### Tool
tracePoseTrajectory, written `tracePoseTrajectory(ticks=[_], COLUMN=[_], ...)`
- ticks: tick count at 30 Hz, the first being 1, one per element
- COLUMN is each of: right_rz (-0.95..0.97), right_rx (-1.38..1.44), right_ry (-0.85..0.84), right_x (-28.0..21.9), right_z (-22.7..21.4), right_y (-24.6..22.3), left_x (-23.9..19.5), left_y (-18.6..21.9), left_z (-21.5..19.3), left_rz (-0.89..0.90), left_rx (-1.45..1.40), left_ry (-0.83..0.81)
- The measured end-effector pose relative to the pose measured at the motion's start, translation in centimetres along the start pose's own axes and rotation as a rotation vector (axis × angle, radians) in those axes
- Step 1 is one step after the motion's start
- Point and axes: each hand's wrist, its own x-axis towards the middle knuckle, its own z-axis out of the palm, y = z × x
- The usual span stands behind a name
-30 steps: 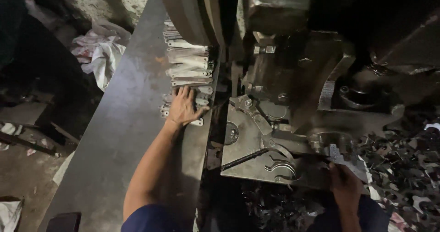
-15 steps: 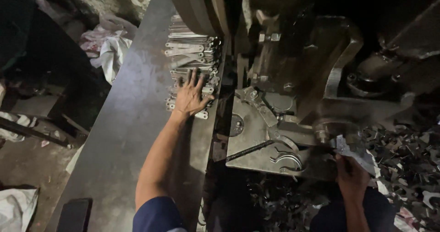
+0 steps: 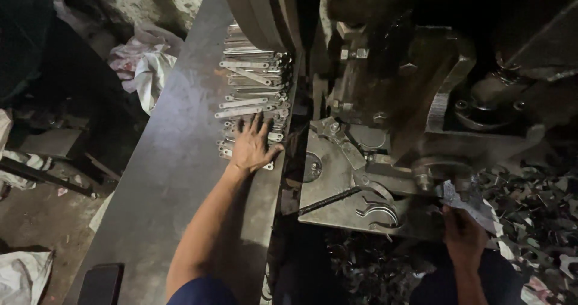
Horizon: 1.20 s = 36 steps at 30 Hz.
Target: Operating a punch press machine to stamp small metal plates repeatedly.
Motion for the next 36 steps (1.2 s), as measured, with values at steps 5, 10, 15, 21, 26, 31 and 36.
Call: tracePoseTrajectory(ticks=[5, 10, 15, 21, 26, 31, 36], right_rz=[-0.094, -0.097, -0.178, -0.37, -0.029, -0.049, -0.079], right_rx=[-0.052, 0.074, -0.075, -0.127, -0.131, 0.015, -0.019], right_ry=[0.057, 0.058, 0.1, 0.129, 0.012, 0.026, -0.011], right_x=[-0.7, -1.1, -0.2, -0.1, -0.8, -1.5, -1.3], right_z=[-0.3, -0.2, 0.1, 0.2, -0.2, -0.7, -0.5], right_y=[-0.3, -0.3, 1.3, 2.0, 1.8, -0.3, 0.9], left_x=[-0.5, 3.0, 4.8, 3.9, 1.7, -2.2, -6.6], left_y=[0.1, -3.1, -3.5, -3.6, -1.4, 0.1, 1.1], left_z=[1.1, 2.3, 1.9, 2.2, 0.0, -1.6, -1.9], left_rz=[-0.049, -0.02, -0.034, -0.033, -0.091, -0.11, -0.077], left_rx=[0.018, 0.018, -0.001, 0.055, 0.043, 0.039, 0.025], left_ry=[0.029, 0.105, -0.082, -0.099, -0.188, -0.215, -0.178])
